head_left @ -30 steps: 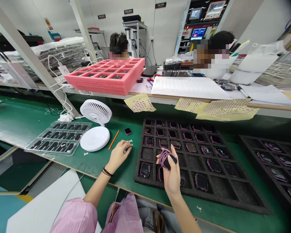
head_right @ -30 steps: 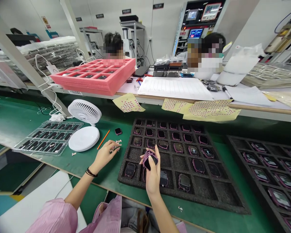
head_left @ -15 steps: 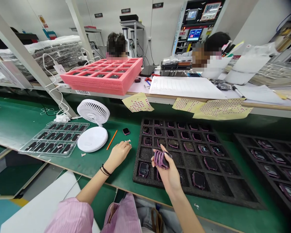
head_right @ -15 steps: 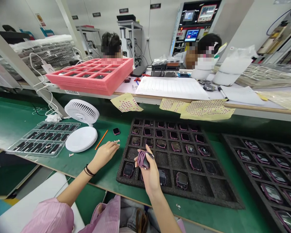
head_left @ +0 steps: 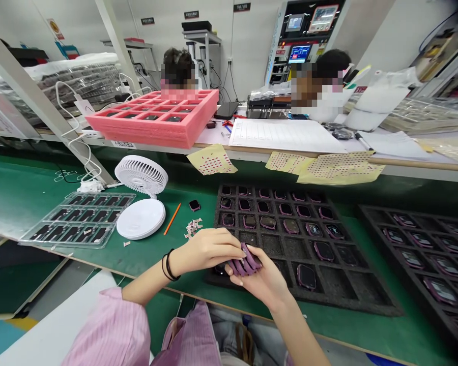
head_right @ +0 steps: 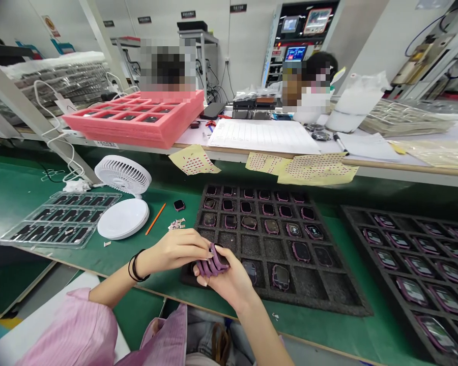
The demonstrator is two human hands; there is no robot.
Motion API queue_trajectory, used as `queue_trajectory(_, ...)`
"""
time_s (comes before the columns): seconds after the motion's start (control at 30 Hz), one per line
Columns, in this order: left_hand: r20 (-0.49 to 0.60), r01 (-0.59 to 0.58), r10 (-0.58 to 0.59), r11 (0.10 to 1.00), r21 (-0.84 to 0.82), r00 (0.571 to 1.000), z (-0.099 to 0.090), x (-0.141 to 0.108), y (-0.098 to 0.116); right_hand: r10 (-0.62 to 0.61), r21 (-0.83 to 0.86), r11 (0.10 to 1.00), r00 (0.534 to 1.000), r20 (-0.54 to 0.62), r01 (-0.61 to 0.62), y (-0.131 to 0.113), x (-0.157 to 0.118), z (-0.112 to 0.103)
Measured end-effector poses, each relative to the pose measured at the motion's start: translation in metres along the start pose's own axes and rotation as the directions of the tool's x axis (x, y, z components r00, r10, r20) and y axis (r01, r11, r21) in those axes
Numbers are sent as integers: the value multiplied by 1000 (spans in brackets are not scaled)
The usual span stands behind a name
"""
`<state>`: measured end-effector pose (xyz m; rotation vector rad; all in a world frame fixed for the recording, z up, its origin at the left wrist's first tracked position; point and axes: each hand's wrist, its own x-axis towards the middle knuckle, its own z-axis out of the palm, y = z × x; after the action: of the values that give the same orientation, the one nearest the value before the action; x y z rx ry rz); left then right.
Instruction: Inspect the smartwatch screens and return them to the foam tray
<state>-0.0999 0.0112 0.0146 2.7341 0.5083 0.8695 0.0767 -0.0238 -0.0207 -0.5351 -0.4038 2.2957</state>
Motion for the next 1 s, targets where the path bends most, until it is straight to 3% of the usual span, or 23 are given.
queue_trajectory(0.1,84,43,-39,998,-46,996,-7,4,3,31,-17,999,997,64,-30,1,-2,-2)
queue_trajectory(0.3,271,152,-71,944,-293,960,-17,11,6,122,-139,985,979,162,-99,0,-7,-5)
queue_trajectory(0.4,284,217,-101,884,-414,954,-13,11,3,172,-188,973,966,192,-136,-1,-12,-4)
queue_trajectory(0.53,225,220,-112,814,-538,968,-6,12,3,220,-189,966,944,246,-176,-1,-15,-3)
queue_trajectory(0.67,186,278,-208,732,-622,960,2,12,6,218,-170,969,945,244,-180,0,-13,-5)
queue_trajectory(0.87,198,324,-256,748,-579,946,4,13,4,167,-144,980,967,193,-140,1,-12,-9)
queue_trajectory(1.0,308,377,-240,750,-543,921,1,15,0,175,-220,966,967,186,-133,3,-13,-13)
